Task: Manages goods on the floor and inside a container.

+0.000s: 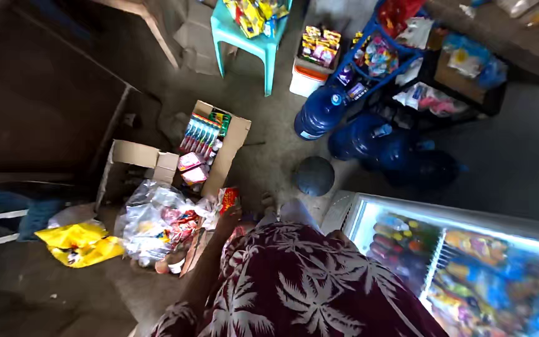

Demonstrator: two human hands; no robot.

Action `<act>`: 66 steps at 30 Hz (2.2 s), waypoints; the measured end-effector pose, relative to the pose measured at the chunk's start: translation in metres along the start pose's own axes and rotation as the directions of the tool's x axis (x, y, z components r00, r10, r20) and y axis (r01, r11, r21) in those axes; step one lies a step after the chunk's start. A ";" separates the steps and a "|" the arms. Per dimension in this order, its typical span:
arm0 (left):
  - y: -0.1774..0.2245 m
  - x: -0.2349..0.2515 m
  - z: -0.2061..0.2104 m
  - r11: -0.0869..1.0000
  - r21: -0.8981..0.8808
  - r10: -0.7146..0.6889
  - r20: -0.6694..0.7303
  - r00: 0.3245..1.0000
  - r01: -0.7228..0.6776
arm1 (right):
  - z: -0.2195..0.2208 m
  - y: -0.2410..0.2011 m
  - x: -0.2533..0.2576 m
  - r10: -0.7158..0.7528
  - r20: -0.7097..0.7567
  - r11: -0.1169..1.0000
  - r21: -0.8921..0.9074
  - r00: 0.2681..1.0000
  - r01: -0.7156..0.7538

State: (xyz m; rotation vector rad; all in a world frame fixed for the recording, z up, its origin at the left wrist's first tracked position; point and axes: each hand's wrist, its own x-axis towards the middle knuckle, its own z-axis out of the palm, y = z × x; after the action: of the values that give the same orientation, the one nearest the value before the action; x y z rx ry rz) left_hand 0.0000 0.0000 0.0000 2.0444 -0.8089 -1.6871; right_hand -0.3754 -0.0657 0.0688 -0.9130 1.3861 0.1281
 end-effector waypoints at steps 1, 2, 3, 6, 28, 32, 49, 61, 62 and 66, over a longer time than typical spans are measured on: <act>-0.003 0.003 -0.004 0.999 0.009 -0.039 -0.024 0.999 0.040 | -0.008 -0.025 -0.004 -0.026 -0.057 0.992 -0.121 0.998 0.019; -0.005 0.004 -0.007 0.997 0.012 -0.082 -0.036 0.996 0.082 | -0.016 -0.043 -0.007 -0.164 -0.090 0.963 -0.231 0.982 0.139; -0.006 0.006 -0.009 0.992 -0.003 -0.124 -0.039 0.991 0.124 | -0.025 -0.057 -0.003 -0.332 -0.108 0.903 -0.323 0.937 0.283; -0.003 0.012 -0.006 0.976 -0.119 -0.189 -0.027 0.982 0.185 | -0.054 -0.126 0.026 -0.584 -0.023 0.707 -0.506 0.811 0.495; 0.062 0.151 -0.022 0.859 -0.505 -0.202 -0.173 0.964 0.090 | 0.157 -0.548 0.363 -0.244 0.556 0.271 -0.748 0.795 0.606; 0.066 0.203 -0.016 0.893 -0.437 -0.168 -0.100 0.981 0.109 | 0.235 -0.520 0.448 -0.047 0.616 0.214 -0.763 0.787 0.610; 0.093 0.341 0.008 0.925 -0.345 -0.341 -0.574 0.744 0.158 | 0.482 -0.451 0.743 0.169 0.567 -0.343 -0.733 0.806 0.587; 0.078 0.355 -0.008 0.945 -0.300 -0.303 -0.667 0.681 0.127 | 0.517 -0.478 0.828 -0.156 0.390 0.301 -0.856 0.907 0.420; 0.077 0.355 -0.010 0.946 -0.295 -0.303 -0.666 0.682 0.132 | 0.520 -0.484 0.830 -0.102 0.303 0.458 -0.831 0.947 0.316; 0.074 0.359 -0.017 0.949 -0.280 -0.303 -0.665 0.683 0.149 | 0.520 -0.503 0.829 0.096 0.132 0.941 -0.335 0.987 -0.047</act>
State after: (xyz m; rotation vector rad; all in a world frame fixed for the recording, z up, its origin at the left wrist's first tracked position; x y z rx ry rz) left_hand 0.0452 -0.2865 -0.2248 2.4291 -0.1103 -0.8682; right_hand 0.5168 -0.4300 -0.4630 -1.1077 1.2813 0.4878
